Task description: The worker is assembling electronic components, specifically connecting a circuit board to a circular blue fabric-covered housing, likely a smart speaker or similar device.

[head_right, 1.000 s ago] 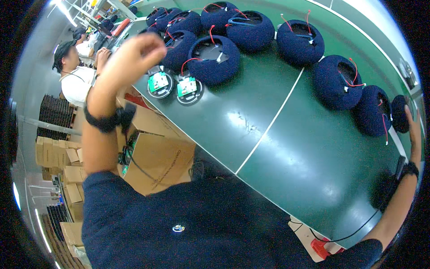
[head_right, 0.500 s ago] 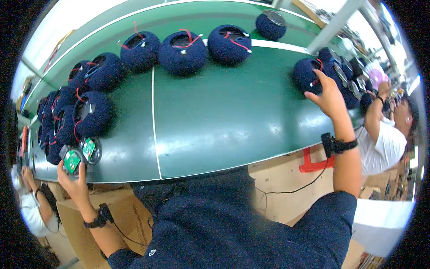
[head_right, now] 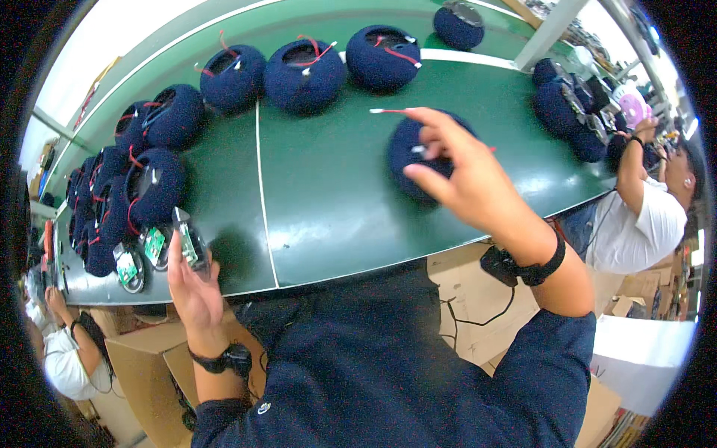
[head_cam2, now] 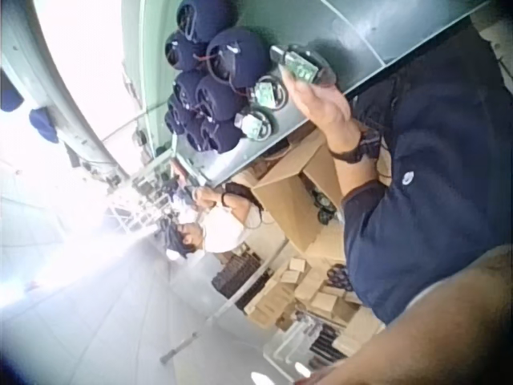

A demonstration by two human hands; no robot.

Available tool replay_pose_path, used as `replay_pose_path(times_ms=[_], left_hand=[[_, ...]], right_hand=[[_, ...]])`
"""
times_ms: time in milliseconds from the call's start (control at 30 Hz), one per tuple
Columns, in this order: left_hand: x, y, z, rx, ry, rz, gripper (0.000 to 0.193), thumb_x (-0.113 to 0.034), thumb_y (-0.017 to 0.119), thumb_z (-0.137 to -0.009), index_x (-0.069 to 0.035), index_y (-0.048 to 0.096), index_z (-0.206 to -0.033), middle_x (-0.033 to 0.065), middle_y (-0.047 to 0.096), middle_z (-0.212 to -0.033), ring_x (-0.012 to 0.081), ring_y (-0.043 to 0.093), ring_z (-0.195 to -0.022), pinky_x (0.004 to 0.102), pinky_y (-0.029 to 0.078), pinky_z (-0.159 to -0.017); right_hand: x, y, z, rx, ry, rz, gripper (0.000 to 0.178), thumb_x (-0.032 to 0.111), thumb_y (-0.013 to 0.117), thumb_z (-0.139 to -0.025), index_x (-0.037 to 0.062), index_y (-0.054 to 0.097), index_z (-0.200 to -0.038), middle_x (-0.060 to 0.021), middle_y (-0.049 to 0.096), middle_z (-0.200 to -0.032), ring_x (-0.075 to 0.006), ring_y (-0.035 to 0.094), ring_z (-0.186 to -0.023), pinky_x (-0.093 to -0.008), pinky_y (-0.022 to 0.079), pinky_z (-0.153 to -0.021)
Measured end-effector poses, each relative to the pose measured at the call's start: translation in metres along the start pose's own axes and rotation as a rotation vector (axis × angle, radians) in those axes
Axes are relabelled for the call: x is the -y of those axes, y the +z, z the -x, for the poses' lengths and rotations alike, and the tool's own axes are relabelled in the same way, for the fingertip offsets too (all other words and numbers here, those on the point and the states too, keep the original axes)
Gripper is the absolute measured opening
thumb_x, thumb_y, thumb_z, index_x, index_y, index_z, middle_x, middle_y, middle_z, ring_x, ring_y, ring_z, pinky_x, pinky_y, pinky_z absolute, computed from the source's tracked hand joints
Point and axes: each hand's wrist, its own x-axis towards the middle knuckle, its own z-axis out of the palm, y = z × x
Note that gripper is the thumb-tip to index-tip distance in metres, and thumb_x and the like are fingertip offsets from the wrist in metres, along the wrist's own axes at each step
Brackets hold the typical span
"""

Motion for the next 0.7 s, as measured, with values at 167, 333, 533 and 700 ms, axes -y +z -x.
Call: replay_pose_path(times_ms=[167,333,533,700], left_hand=[[0.004,0.004,-0.005,-0.036,-0.032,-0.121,0.043,-0.015,0.062,-0.098,-0.002,0.048,-0.137,0.0090,0.064,-0.117,0.0196,0.066,-0.101,0.0326,0.055,-0.090],[0.003,0.017,0.001,0.031,-0.110,0.000,0.047,-0.003,0.069,-0.091,-0.003,0.044,-0.131,0.0142,0.065,-0.118,0.0194,0.067,-0.102,0.0338,0.056,-0.088],[-0.002,0.038,0.010,0.011,-0.104,-0.018,0.050,-0.001,0.067,-0.093,0.000,0.042,-0.137,0.0166,0.065,-0.123,0.0154,0.066,-0.105,0.0277,0.056,-0.084],[-0.012,0.052,0.015,0.062,0.028,-0.014,0.047,0.000,0.067,-0.091,-0.002,0.040,-0.130,0.0133,0.061,-0.118,0.0208,0.065,-0.102,0.0363,0.060,-0.081]], right_hand=[[0.039,0.010,-0.015,0.040,-0.255,-0.026,0.040,0.002,0.072,-0.085,0.0032,0.064,-0.125,-0.0138,0.068,-0.110,-0.0199,0.065,-0.099,-0.0334,0.053,-0.087],[0.041,0.029,-0.024,0.117,-0.256,-0.045,0.021,0.006,0.073,-0.086,0.0016,0.068,-0.106,-0.0091,0.068,-0.088,-0.0208,0.065,-0.077,-0.0312,0.052,-0.072],[0.047,0.047,-0.033,0.302,-0.110,-0.175,0.014,0.008,0.074,-0.087,0.0003,0.068,-0.097,-0.0064,0.068,-0.083,-0.0167,0.064,-0.077,-0.0284,0.051,-0.074],[0.051,0.070,-0.050,0.251,-0.282,-0.494,0.011,0.005,0.074,-0.087,-0.0003,0.071,-0.096,-0.0096,0.071,-0.095,-0.0192,0.067,-0.091,-0.0308,0.051,-0.084]])
